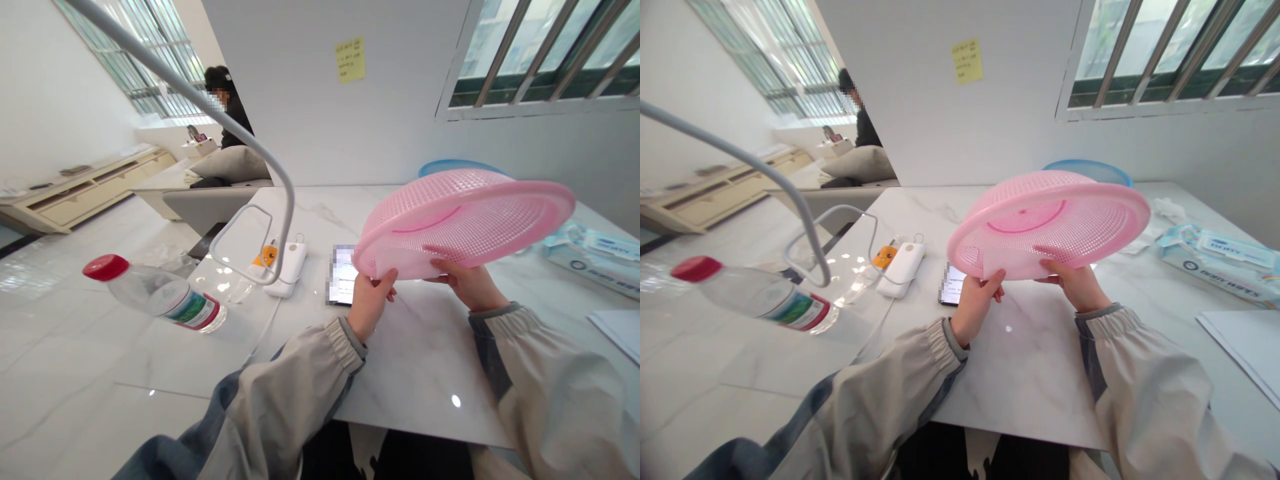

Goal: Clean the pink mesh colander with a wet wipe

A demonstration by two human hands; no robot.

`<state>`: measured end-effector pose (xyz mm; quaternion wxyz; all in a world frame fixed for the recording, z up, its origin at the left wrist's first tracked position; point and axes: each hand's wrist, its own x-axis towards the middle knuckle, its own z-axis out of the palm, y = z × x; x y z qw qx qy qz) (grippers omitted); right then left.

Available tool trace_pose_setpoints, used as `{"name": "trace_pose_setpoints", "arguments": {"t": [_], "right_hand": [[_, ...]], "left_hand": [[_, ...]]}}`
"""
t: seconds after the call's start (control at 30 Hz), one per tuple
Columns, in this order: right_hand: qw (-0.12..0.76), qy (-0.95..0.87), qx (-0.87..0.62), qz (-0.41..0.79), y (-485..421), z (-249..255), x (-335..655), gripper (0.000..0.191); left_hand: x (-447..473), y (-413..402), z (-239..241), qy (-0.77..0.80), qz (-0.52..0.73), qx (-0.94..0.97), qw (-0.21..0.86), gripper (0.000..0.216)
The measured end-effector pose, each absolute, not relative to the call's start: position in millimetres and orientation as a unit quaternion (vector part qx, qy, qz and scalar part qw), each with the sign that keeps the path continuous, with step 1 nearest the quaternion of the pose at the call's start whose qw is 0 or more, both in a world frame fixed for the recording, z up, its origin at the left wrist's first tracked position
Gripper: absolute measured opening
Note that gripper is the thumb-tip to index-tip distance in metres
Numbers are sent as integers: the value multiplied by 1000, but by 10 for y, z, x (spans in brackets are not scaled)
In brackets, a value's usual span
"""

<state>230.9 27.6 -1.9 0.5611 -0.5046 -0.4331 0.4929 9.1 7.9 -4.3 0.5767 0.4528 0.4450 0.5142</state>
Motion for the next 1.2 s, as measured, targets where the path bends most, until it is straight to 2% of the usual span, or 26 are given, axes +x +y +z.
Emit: {"name": "trace_pose_setpoints", "arguments": {"t": [0.33,0.77,1.2], "right_hand": [[528,-415,-486,560,254,-8,2322,45],[542,-389,-481,568,266,-79,2331,52],[563,-390,-491,539,266,-29,2306,39]], "left_hand": [[128,51,-65,362,501,362,698,52],[116,43,-27,375,457,362,721,45],[135,46,-88,376,475,390,693,40]]}}
